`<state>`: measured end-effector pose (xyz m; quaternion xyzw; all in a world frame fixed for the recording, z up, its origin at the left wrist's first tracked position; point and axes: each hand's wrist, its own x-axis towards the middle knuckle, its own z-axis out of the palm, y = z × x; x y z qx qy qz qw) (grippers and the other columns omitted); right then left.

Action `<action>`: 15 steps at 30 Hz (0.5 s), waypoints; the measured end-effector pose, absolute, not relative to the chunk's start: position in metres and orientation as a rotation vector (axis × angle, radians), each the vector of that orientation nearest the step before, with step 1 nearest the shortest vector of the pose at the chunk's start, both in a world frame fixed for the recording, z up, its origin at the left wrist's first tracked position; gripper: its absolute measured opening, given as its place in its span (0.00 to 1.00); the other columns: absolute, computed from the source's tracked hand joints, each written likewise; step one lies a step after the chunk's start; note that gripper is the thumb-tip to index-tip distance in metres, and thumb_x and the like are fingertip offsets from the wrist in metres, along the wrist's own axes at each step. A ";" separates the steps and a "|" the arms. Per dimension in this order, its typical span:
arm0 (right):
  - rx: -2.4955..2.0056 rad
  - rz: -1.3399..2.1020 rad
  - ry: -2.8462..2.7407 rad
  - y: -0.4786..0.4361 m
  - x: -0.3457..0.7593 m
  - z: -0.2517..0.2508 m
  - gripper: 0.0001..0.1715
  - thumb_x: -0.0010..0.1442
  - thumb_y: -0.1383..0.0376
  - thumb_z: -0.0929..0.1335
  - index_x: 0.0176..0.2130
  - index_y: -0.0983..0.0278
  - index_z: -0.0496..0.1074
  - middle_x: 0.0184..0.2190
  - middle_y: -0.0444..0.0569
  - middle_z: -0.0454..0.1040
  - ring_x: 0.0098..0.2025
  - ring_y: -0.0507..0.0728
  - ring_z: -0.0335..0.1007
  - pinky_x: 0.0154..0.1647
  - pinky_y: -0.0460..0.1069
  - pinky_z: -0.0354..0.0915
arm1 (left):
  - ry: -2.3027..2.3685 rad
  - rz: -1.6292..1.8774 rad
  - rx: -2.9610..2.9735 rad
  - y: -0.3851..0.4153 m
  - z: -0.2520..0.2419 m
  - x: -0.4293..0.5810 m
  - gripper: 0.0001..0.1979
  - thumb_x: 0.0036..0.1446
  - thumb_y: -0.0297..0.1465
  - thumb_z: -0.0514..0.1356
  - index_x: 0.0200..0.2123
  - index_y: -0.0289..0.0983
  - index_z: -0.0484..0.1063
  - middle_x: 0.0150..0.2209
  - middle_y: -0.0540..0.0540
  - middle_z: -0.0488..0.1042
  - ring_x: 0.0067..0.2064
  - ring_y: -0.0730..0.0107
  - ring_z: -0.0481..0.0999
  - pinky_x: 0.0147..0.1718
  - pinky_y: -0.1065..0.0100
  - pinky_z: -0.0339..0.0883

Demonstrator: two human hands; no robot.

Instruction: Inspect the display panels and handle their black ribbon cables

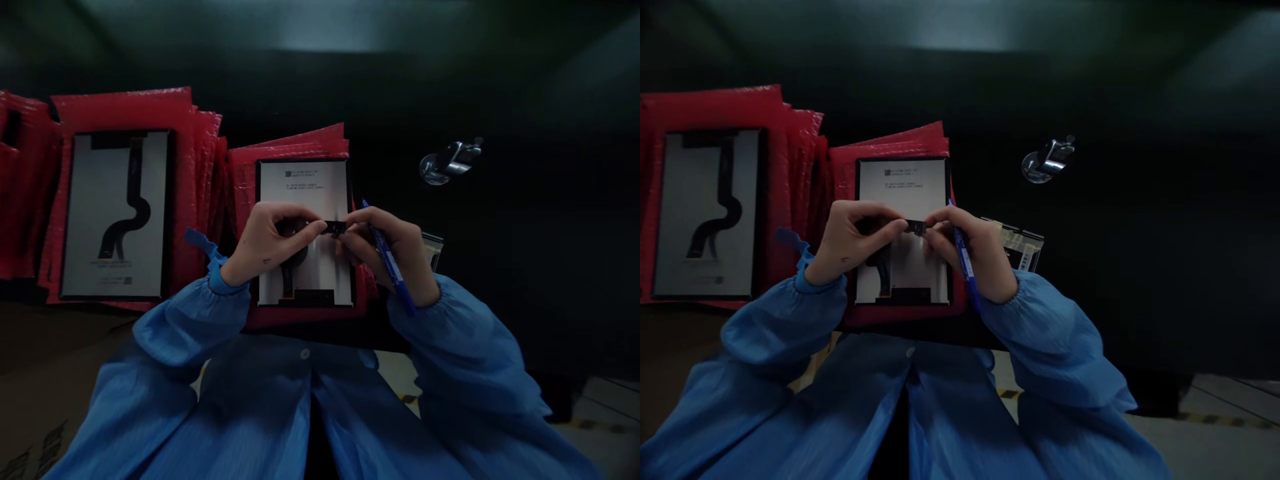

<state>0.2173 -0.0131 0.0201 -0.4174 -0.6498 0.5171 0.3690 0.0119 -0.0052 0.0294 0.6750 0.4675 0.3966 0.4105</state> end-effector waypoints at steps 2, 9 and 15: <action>-1.089 1.344 -1.671 -0.012 0.218 0.020 0.13 0.64 0.53 0.71 0.38 0.60 0.73 0.25 0.43 0.76 0.21 0.51 0.69 0.23 0.47 0.66 | 1.217 1.002 1.754 -0.005 0.027 0.013 0.14 0.57 0.42 0.66 0.30 0.35 0.81 0.22 0.48 0.76 0.23 0.74 0.69 0.21 0.71 0.61; -1.137 1.284 -1.727 -0.009 0.222 0.019 0.10 0.66 0.59 0.70 0.36 0.63 0.74 0.24 0.43 0.73 0.24 0.50 0.67 0.25 0.45 0.63 | 1.298 1.019 1.662 -0.003 0.031 0.008 0.07 0.58 0.35 0.65 0.32 0.38 0.79 0.26 0.49 0.77 0.27 0.72 0.73 0.25 0.71 0.66; -1.107 1.340 -1.712 -0.007 0.222 0.017 0.12 0.66 0.57 0.69 0.38 0.64 0.74 0.24 0.41 0.73 0.26 0.49 0.67 0.29 0.44 0.62 | 1.327 0.842 1.366 -0.009 0.043 0.001 0.07 0.58 0.39 0.65 0.34 0.43 0.79 0.32 0.49 0.79 0.27 0.71 0.73 0.22 0.71 0.65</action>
